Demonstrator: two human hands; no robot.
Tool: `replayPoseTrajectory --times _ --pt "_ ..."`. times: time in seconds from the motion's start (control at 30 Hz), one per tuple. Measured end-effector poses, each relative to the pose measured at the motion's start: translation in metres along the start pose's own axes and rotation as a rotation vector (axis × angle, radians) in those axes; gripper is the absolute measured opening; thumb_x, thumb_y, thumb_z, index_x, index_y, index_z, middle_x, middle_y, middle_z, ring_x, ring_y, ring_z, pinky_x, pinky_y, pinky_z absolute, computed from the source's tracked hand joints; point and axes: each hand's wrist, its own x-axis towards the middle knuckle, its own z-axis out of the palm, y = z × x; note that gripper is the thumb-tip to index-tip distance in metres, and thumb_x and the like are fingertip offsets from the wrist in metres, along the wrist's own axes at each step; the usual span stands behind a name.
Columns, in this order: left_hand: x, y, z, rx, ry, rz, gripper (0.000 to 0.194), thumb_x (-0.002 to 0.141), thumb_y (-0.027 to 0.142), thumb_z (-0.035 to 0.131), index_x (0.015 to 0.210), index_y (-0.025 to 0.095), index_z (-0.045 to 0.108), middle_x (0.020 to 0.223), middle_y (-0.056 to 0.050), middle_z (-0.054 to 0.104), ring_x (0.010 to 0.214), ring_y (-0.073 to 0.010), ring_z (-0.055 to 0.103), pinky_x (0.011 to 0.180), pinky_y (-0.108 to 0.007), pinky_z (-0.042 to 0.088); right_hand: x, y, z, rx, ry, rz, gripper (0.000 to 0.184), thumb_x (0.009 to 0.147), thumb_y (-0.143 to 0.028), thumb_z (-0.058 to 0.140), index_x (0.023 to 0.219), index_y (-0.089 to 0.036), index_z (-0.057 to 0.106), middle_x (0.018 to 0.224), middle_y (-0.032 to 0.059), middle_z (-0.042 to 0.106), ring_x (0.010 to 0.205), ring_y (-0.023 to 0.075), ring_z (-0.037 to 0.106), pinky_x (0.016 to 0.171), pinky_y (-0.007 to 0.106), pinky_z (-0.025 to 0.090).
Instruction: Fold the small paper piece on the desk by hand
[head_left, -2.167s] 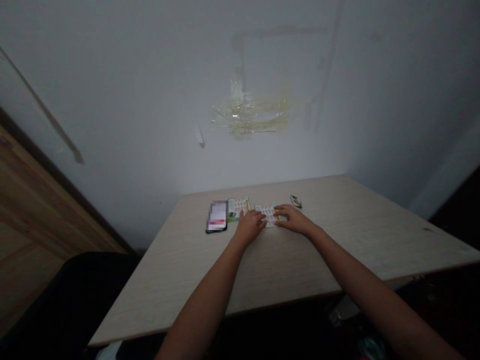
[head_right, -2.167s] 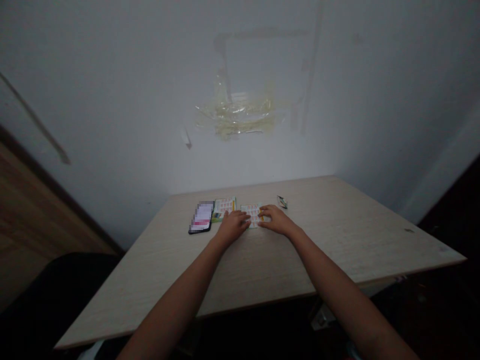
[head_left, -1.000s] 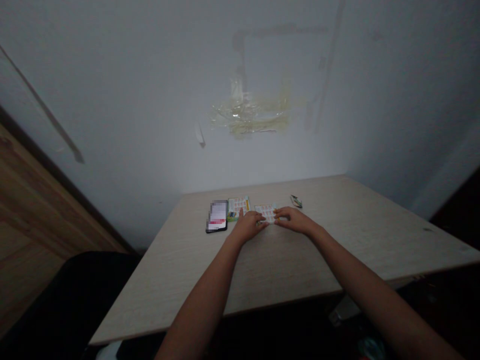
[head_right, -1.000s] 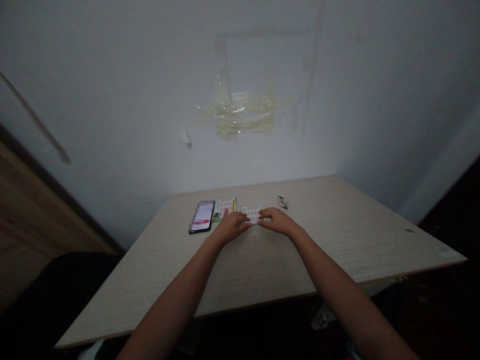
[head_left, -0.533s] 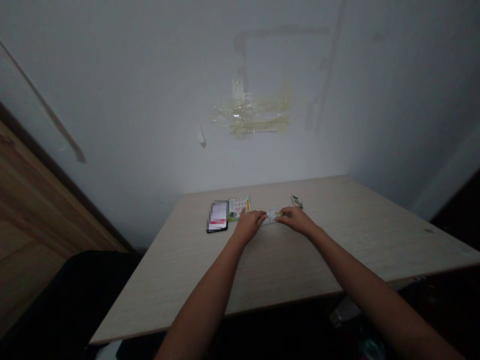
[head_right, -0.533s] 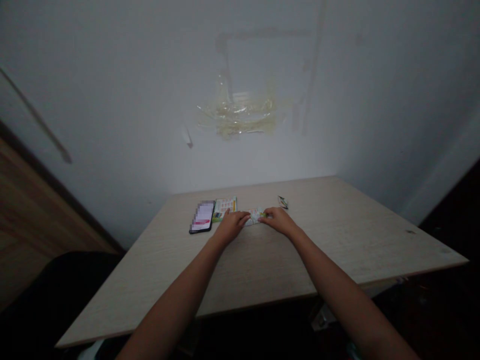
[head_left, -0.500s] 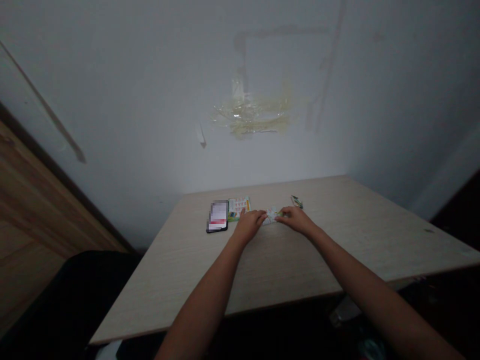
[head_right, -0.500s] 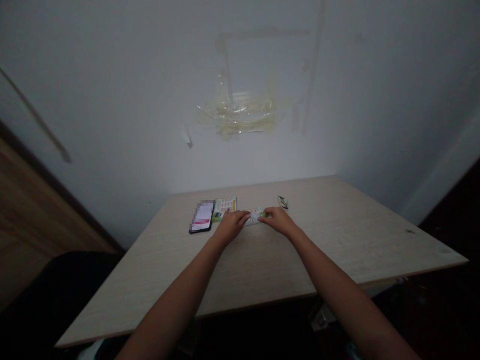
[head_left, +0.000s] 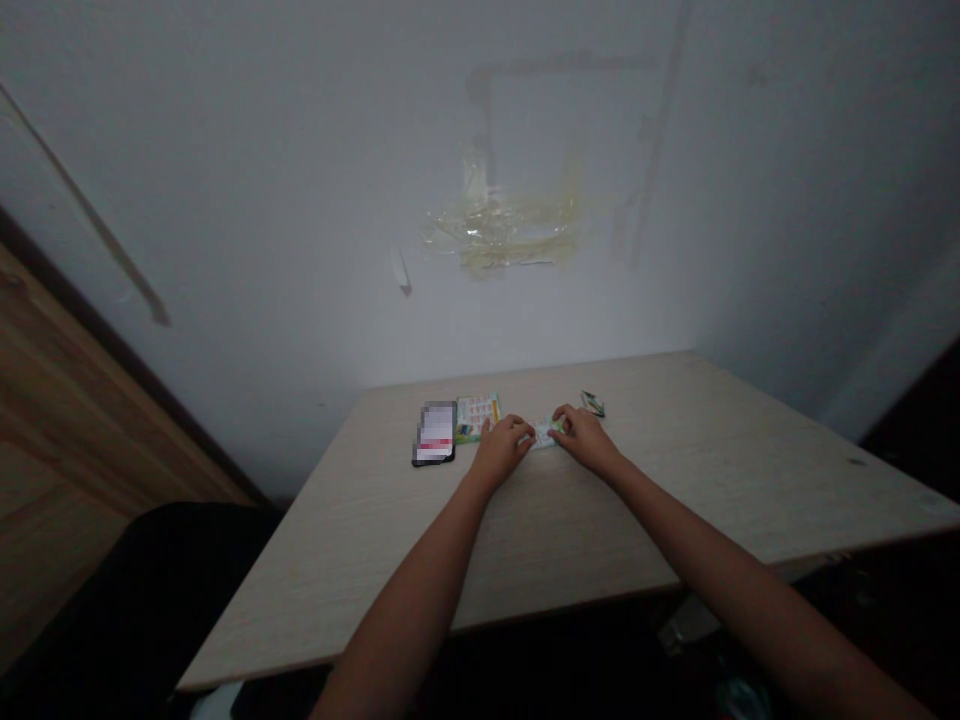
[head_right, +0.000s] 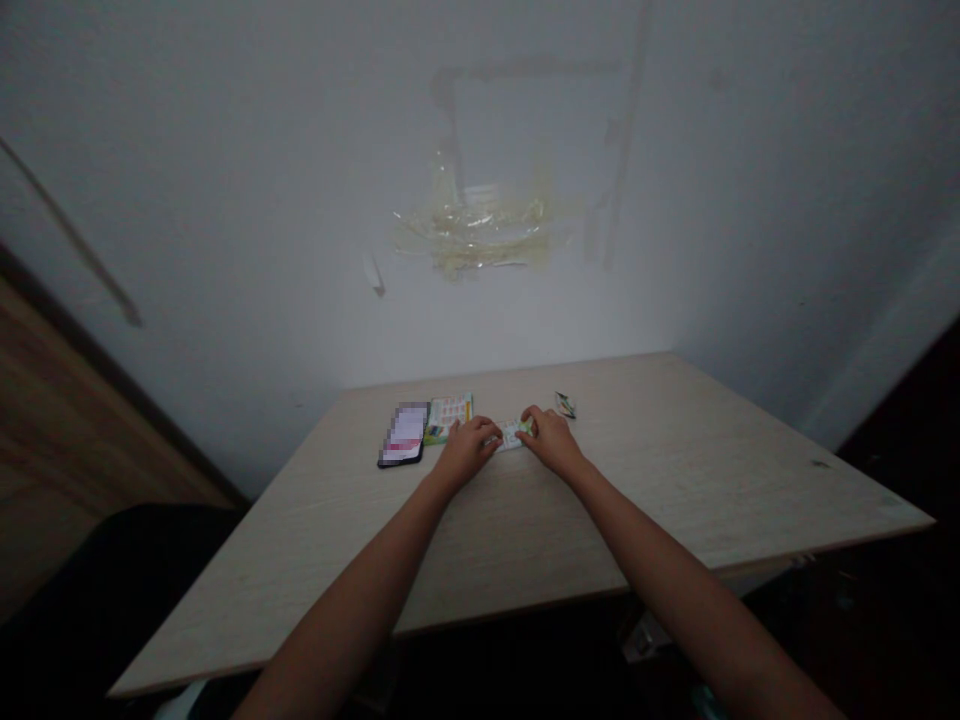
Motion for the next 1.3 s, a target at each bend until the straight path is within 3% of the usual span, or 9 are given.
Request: replayPoseTrajectory --times 0.2,0.47,0.7,1.0,1.3 --pt "-0.003 -0.001 0.004 -0.018 -0.02 -0.038 0.024 0.095 0.041 0.053 0.107 0.03 0.071 0.129 -0.004 0.063 0.125 -0.025 0.052 0.114 -0.067 0.013 0.001 0.005 0.0 -0.047 0.027 -0.084 0.016 0.086 -0.031 0.064 0.091 -0.019 0.073 0.095 0.0092 0.062 0.094 0.0233 0.058 0.09 0.037 0.045" --pt "-0.002 -0.005 0.008 -0.022 -0.041 -0.08 0.027 0.095 0.044 0.053 0.107 0.031 0.073 0.129 -0.006 0.066 0.125 -0.0266 0.054 0.116 -0.069 0.006 0.0 0.005 -0.004 0.046 -0.12 -0.223 0.014 0.086 -0.03 0.066 0.092 -0.024 0.078 0.096 0.007 0.067 0.097 0.0232 0.061 0.092 0.038 0.047" --pt "-0.003 -0.005 0.005 -0.033 -0.053 -0.076 0.026 0.096 0.043 0.051 0.107 0.033 0.072 0.129 -0.003 0.067 0.126 -0.0265 0.054 0.112 -0.074 -0.003 -0.001 0.006 -0.003 0.056 -0.149 -0.202 0.017 0.086 -0.032 0.067 0.096 -0.024 0.078 0.097 0.0084 0.068 0.098 0.0244 0.061 0.091 0.039 0.048" --pt "-0.004 0.0 0.003 0.024 -0.059 -0.048 0.031 0.098 0.045 0.046 0.112 0.033 0.071 0.132 -0.003 0.065 0.127 -0.0264 0.052 0.111 -0.075 0.0 0.0 0.01 -0.001 0.027 -0.143 -0.19 0.021 0.089 -0.033 0.062 0.095 -0.022 0.078 0.1 0.0096 0.069 0.099 0.0252 0.06 0.093 0.04 0.047" --pt "-0.004 0.007 0.004 0.144 -0.059 -0.007 0.037 0.1 0.046 0.039 0.121 0.034 0.067 0.133 -0.002 0.063 0.125 -0.0293 0.049 0.109 -0.077 0.011 0.0 0.005 -0.005 -0.063 -0.035 -0.197 0.019 0.088 -0.024 0.063 0.1 -0.02 0.077 0.101 0.0094 0.069 0.099 0.0232 0.059 0.094 0.038 0.046"
